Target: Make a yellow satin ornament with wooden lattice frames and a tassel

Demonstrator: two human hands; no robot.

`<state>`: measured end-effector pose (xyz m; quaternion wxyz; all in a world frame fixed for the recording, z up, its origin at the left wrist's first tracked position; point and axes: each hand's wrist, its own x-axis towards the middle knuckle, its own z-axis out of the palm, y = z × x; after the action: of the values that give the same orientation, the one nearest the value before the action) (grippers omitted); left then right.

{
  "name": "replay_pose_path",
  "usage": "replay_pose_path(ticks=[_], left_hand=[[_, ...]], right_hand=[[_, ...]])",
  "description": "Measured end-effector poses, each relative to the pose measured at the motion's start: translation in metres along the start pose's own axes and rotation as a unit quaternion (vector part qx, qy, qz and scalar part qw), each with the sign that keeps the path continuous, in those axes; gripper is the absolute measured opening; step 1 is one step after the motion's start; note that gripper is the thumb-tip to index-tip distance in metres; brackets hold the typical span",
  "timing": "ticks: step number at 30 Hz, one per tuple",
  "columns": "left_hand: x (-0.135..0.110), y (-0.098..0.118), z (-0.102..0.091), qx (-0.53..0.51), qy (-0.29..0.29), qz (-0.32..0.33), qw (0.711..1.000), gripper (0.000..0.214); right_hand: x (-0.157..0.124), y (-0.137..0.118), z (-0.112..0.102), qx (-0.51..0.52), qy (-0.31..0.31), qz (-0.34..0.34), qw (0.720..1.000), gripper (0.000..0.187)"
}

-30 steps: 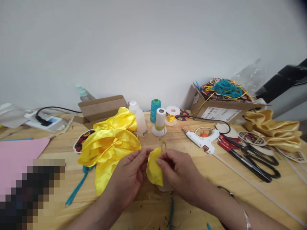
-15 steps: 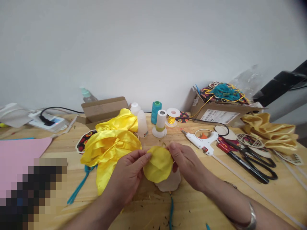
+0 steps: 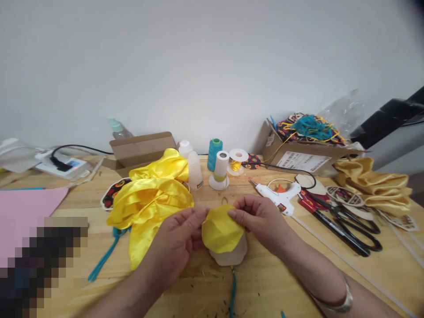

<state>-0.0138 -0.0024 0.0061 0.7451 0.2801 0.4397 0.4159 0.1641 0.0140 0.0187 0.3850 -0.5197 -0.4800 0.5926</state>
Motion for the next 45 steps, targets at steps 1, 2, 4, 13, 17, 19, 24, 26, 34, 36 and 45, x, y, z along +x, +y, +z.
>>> replay_pose_path(ticks=[1, 2, 4, 13, 17, 19, 24, 26, 34, 36, 45], left_hand=[[0.0, 0.0, 0.0, 0.037, -0.002, 0.001, 0.999, 0.027], [0.0, 0.0, -0.001, 0.078, 0.001, 0.006, 0.997, 0.027], [-0.001, 0.001, -0.001, 0.164, 0.025, 0.031, 0.986, 0.023], [-0.01, 0.005, 0.003, 0.222, 0.129, 0.224, 0.94, 0.01], [-0.015, 0.001, 0.006, 0.217, 0.131, 0.287, 0.924, 0.007], [-0.016, 0.0, 0.006, 0.227, 0.12, 0.307, 0.916, 0.009], [-0.019, 0.0, 0.0, 0.299, 0.045, 0.305, 0.903, 0.014], [-0.02, 0.0, -0.001, 0.284, 0.033, 0.298, 0.911, 0.014], [-0.006, -0.003, 0.004, 0.05, 0.013, 0.116, 0.992, 0.043], [-0.002, -0.003, 0.002, 0.065, 0.008, 0.076, 0.995, 0.046], [0.001, 0.0, -0.004, 0.146, 0.046, 0.071, 0.986, 0.017]], right_hand=[[0.0, 0.0, -0.001, 0.005, 0.003, -0.001, 1.0, 0.028], [0.0, 0.0, -0.003, 0.007, 0.006, -0.007, 1.0, 0.027], [0.0, 0.001, -0.005, -0.002, 0.009, -0.031, 0.999, 0.024], [-0.006, -0.002, -0.012, -0.074, -0.022, -0.231, 0.97, 0.01], [-0.003, 0.001, -0.016, 0.1, -0.088, -0.087, 0.987, 0.035], [-0.001, 0.004, -0.017, 0.151, -0.112, -0.028, 0.982, 0.044], [-0.002, 0.004, -0.018, 0.133, -0.138, 0.018, 0.981, 0.06], [-0.004, 0.0, -0.016, 0.087, -0.111, 0.02, 0.99, 0.045], [-0.005, -0.006, -0.007, 0.053, -0.053, -0.006, 0.997, 0.026], [-0.004, -0.005, -0.007, 0.057, -0.05, -0.005, 0.997, 0.024], [0.001, -0.002, -0.011, -0.005, -0.024, -0.014, 1.0, 0.021]])
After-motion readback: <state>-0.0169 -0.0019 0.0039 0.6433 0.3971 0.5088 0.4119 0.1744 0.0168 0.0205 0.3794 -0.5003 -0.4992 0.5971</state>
